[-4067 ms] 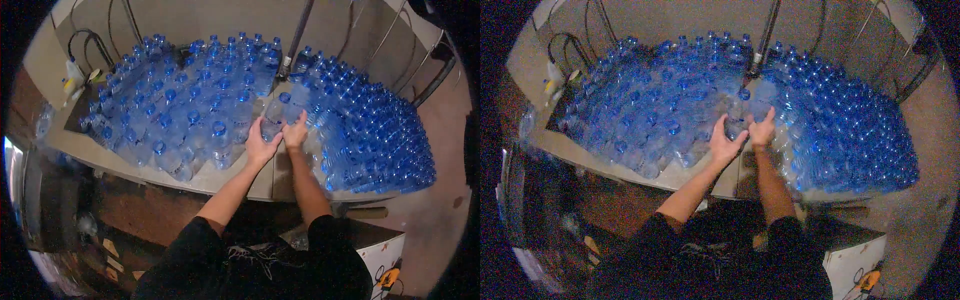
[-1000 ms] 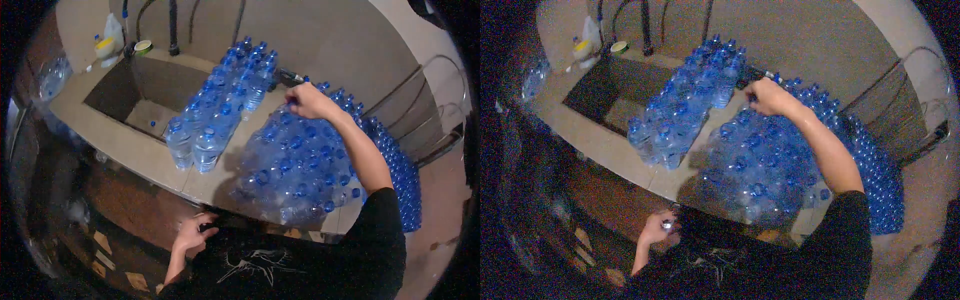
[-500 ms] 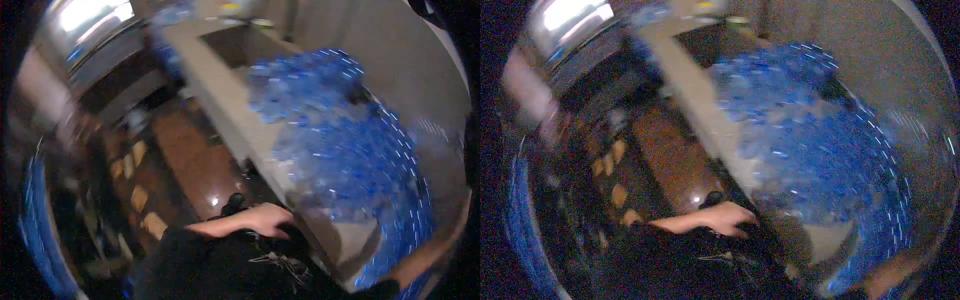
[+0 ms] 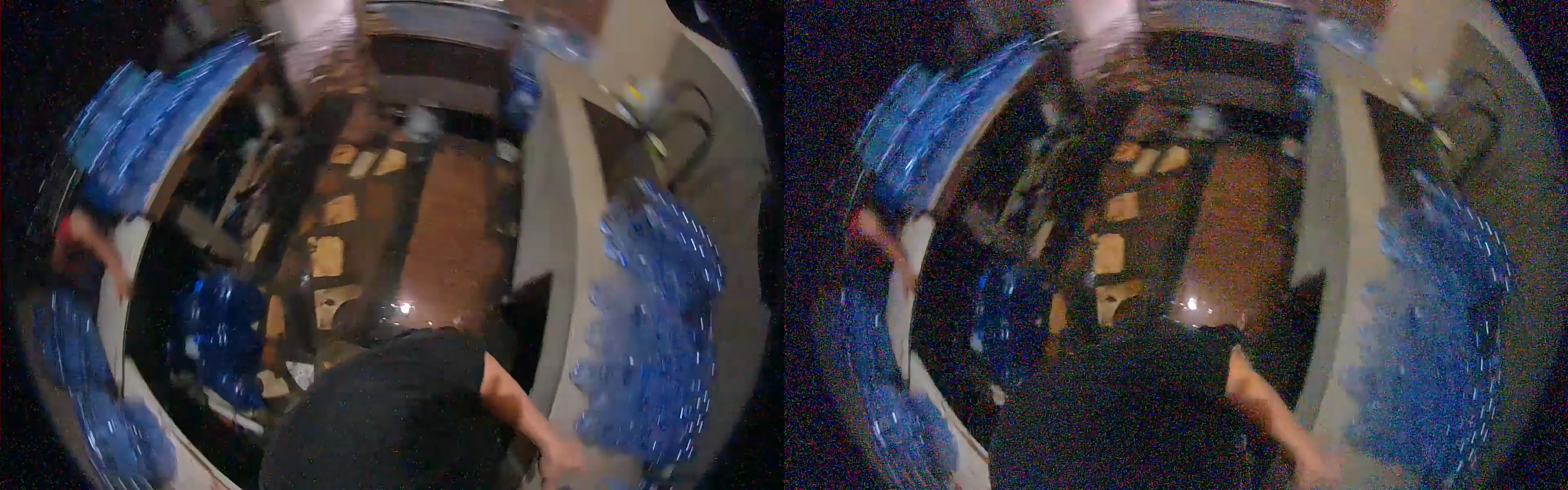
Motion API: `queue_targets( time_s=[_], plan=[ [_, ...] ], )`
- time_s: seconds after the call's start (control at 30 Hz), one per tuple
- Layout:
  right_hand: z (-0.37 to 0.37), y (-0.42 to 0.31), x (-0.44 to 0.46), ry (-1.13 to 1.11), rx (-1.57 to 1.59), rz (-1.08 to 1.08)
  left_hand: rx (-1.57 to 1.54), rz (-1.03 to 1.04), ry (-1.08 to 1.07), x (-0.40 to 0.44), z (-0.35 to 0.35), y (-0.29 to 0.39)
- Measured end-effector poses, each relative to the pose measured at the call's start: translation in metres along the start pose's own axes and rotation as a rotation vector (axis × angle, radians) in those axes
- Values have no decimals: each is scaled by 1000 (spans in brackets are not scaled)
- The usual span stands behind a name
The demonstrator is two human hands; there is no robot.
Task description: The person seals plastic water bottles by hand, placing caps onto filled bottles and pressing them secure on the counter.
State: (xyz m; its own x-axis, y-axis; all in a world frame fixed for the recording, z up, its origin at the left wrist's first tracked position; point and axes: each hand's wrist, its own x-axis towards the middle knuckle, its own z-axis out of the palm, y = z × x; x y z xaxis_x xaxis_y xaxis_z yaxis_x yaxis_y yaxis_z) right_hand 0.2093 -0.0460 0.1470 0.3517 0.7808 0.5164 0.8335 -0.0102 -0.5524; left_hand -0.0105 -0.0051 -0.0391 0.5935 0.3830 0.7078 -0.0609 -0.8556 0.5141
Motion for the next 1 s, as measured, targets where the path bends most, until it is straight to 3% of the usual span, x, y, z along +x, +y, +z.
queue_targets(
  time_s=[0.07,0.13,0.17,0.23,0.27,0.3,0.33,0.4,0.47,0.57,0.7,0.77,0.87,0.93,0.97,1.0],
  plan=[
    [-24,10,-36,-32,-38,124,-92,11,137,-5,35,11],
    [-34,5,-66,-34,-28,277,-303,-133,13,-14,74,4],
    [-22,-16,-78,57,-36,299,-300,-157,7,-7,36,21],
    [-17,-28,-87,51,-2,356,-89,-615,-679,36,17,36],
    [-2,-43,-86,62,-86,394,-208,-170,-4,-18,73,-4],
    [2,-24,-85,101,-24,281,-304,-355,-124,-6,67,-6],
    [11,5,-86,203,196,329,-375,-550,-235,8,62,-5],
    [29,64,-88,441,587,498,-302,-509,-203,24,85,-20],
    [45,108,-113,517,208,604,-355,-598,-180,45,72,1],
    [88,152,-122,517,75,579,-195,-458,134,59,106,-12],
    [120,172,-98,556,-144,506,-80,-535,158,85,128,-39],
    [124,179,-88,559,-198,465,-37,-465,187,91,138,-48],
    [120,161,-81,482,-427,534,-22,-465,140,101,146,-53],
    [120,164,-82,438,-91,559,-25,-488,154,102,147,-66],
    [125,158,-75,444,-10,630,-59,-477,176,104,149,-73],
    [131,160,-72,457,-90,565,-64,-538,136,107,136,-71]
  ],
)
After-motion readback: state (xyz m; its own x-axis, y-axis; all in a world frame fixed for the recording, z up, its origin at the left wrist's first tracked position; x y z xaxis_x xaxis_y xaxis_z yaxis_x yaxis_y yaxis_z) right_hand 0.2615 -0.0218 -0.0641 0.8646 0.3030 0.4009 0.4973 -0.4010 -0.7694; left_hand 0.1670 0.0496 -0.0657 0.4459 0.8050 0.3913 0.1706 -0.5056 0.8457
